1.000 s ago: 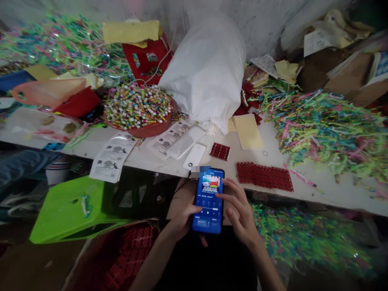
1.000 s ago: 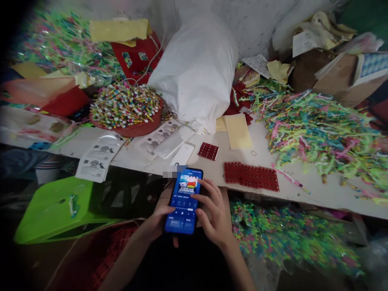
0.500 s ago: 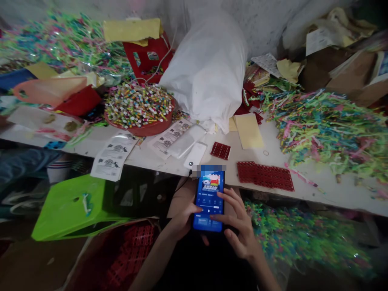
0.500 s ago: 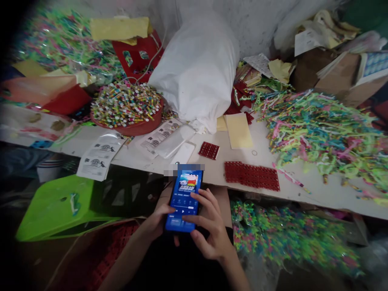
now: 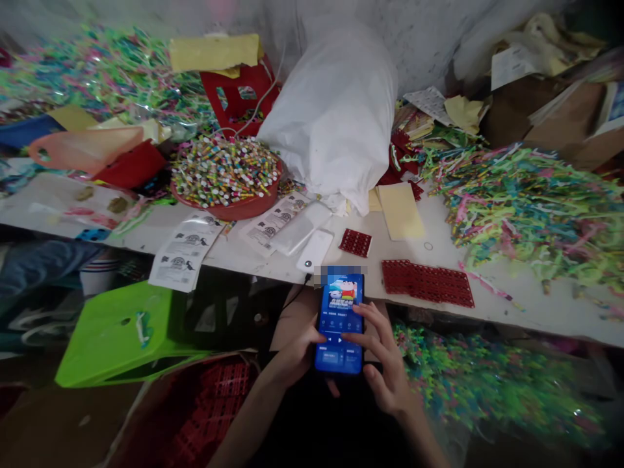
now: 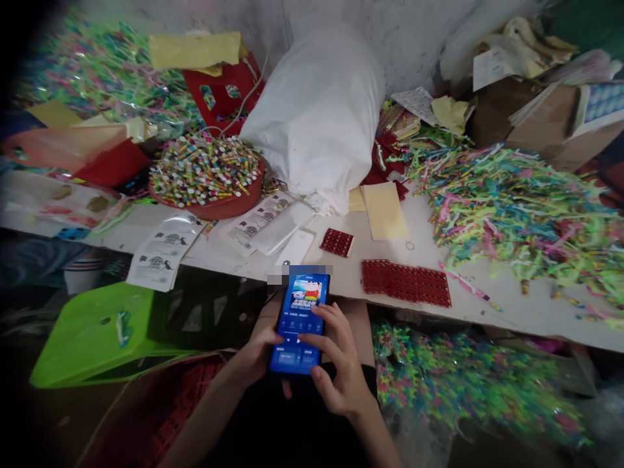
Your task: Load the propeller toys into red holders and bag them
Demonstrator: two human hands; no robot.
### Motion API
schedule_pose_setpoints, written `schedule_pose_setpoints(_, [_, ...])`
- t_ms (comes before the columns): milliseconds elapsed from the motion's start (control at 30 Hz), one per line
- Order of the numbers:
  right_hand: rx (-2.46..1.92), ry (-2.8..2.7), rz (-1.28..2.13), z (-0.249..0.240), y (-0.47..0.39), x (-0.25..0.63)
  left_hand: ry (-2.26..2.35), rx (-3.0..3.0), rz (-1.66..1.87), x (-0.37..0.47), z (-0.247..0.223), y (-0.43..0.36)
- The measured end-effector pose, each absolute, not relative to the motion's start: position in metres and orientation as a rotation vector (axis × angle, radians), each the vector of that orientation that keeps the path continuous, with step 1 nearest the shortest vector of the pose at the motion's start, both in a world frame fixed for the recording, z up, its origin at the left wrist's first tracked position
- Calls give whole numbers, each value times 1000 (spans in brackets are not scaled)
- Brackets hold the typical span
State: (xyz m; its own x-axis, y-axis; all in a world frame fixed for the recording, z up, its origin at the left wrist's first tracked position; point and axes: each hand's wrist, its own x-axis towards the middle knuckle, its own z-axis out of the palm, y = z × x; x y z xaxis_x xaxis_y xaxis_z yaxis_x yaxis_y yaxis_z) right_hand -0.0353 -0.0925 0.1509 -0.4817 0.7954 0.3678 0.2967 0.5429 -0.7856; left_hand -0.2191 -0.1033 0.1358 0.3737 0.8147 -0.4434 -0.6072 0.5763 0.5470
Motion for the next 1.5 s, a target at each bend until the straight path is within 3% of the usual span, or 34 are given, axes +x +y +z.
schedule_pose_setpoints(567, [-1021, -1990, 800, 150, -91, -34, 733, 328, 934, -218, 139, -104])
schedule_pose_setpoints(800, [-952, -1780, 986, 150, -89, -31, 746, 329, 926, -217, 139, -103])
schedule_pose_setpoints(1500, [-1071, -1955, 811, 144, -90, -33, 774, 351, 908, -218, 137, -105])
